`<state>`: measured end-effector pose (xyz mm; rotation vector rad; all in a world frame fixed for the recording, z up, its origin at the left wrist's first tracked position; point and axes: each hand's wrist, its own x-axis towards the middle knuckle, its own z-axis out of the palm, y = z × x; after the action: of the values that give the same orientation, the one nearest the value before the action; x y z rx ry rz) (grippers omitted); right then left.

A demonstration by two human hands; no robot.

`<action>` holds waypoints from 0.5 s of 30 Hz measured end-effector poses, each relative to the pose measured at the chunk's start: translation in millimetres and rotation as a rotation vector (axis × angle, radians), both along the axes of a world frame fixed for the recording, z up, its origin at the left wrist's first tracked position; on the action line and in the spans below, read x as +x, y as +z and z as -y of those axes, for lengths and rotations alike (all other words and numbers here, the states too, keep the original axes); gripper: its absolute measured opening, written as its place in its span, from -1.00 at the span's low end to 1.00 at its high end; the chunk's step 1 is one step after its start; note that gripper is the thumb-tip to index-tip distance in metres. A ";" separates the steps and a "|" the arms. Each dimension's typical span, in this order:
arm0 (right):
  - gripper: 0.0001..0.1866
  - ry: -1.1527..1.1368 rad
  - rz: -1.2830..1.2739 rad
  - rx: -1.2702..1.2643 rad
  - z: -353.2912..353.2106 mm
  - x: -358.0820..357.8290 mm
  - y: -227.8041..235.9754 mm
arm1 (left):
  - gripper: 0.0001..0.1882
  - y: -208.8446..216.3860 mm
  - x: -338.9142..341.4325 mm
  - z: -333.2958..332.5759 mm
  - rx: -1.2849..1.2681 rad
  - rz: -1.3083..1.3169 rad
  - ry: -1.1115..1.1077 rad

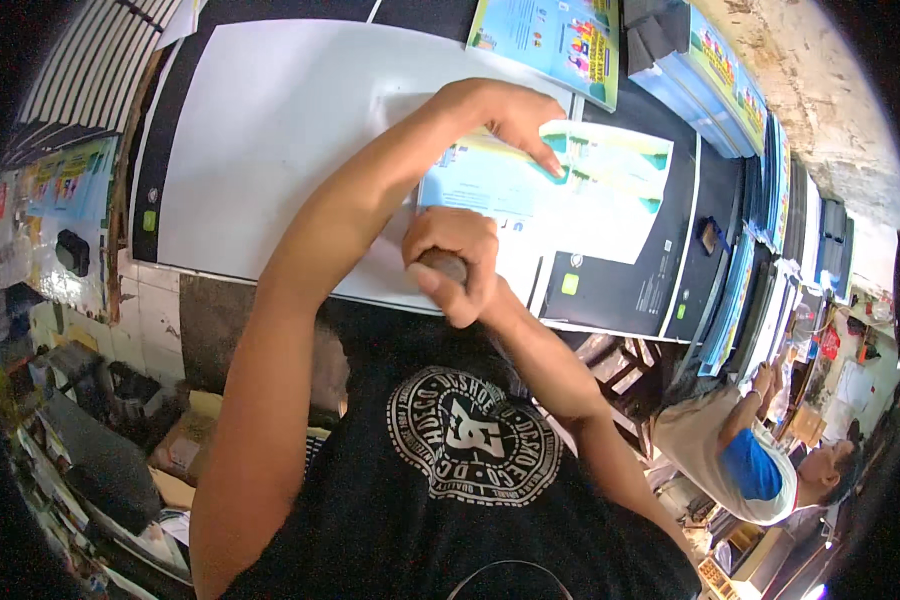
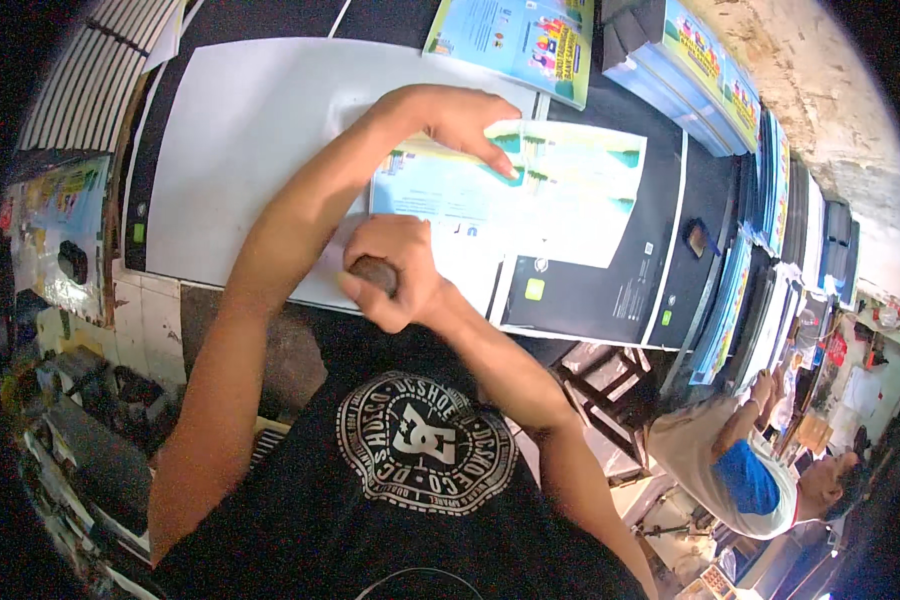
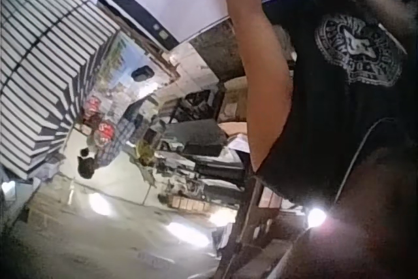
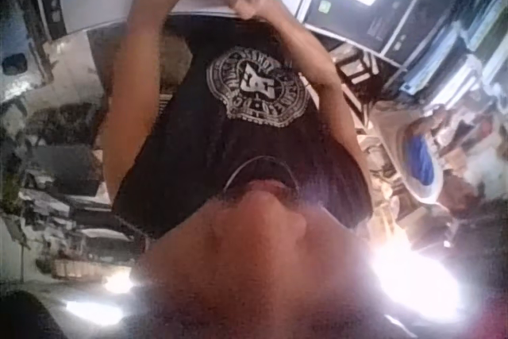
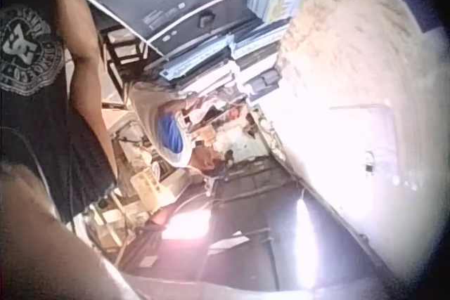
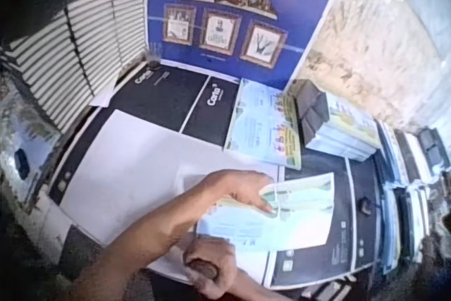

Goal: The person holds a stack of printed booklets, aligns the edges, and folds them in half by hand before using a wooden tool to press and flatten the spine.

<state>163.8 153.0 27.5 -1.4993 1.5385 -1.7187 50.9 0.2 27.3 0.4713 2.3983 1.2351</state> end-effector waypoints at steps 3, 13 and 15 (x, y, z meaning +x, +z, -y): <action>-0.60 -0.104 0.113 0.074 -33.5 -7.6 21.2 | -0.28 0.6 3.1 2.8 -0.024 -0.006 0.033; -0.43 -0.583 0.118 0.143 -110.5 -49.5 -9.0 | -0.26 0.7 0.7 -1.9 -0.067 -0.052 0.031; -0.39 -0.467 0.182 -0.020 -99.1 -53.6 -2.2 | -0.28 1.0 0.2 6.6 -0.070 -0.067 0.038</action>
<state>110.3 252.1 25.4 -1.0044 1.8773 -2.0571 51.1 -6.4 28.3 0.4542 2.5088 1.1636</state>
